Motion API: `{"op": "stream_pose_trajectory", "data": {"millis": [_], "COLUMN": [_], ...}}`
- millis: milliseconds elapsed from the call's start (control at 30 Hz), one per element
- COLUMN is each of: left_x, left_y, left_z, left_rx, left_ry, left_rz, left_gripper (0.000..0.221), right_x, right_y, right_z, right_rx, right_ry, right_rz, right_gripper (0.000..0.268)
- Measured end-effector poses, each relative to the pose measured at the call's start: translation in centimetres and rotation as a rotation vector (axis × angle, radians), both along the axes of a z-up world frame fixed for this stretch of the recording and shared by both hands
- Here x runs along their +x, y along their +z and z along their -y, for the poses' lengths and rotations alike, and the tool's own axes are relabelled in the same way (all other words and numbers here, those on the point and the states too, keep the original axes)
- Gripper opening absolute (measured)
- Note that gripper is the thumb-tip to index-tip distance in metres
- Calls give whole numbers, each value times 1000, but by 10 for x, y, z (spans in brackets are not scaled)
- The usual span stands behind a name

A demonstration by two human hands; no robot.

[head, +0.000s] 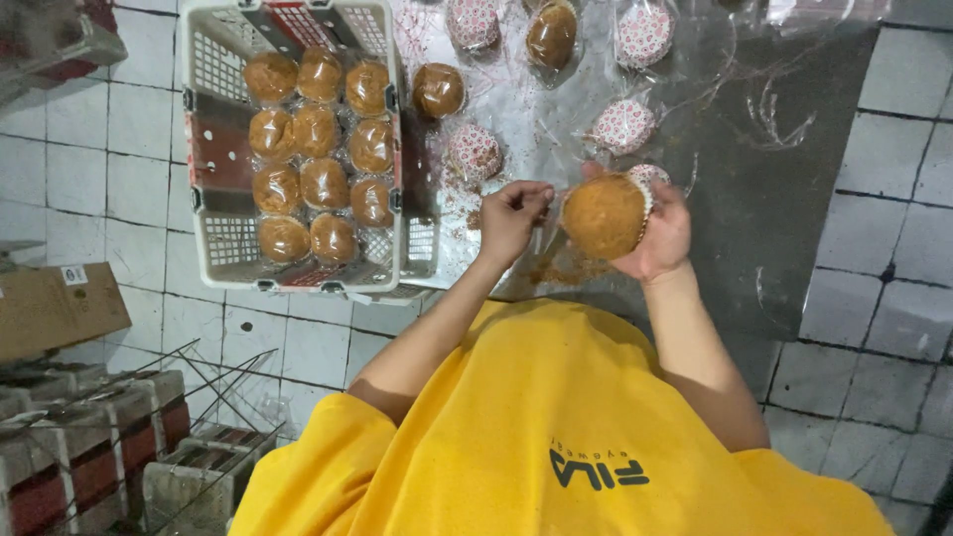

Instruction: The person places packaged buns into a plastic crate by hand and then carries the crate across the bakery.

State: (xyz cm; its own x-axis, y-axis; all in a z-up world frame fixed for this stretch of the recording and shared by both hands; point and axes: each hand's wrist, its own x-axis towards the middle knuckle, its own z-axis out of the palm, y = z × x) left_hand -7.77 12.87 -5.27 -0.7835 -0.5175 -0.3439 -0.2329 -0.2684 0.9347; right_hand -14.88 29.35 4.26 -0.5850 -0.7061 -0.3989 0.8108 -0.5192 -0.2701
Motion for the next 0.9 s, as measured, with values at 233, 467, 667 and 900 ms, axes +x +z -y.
{"op": "stream_pose_trajectory", "data": {"millis": [233,467,667,900], "left_x": [0,-5,-11,-5], "left_y": [4,4,12,22], "left_z": [-18,-38,-54,-69], "left_rx": [-130,-384,-506,-984], "left_ry": [-43,-178,-315,-431], "left_rz": [-10,49,-10,-34], "left_gripper": [13,17,16,21], "right_x": [7,10,-18,-43], "right_y": [-50,-46,-84,-87], "right_z": [-22,-49,-71,-84], "right_rx": [421,530,409,456], "right_ry": [201,279,327,359], "right_rz": [-13,-37,12,115], "right_gripper": [46,44,50,52]}}
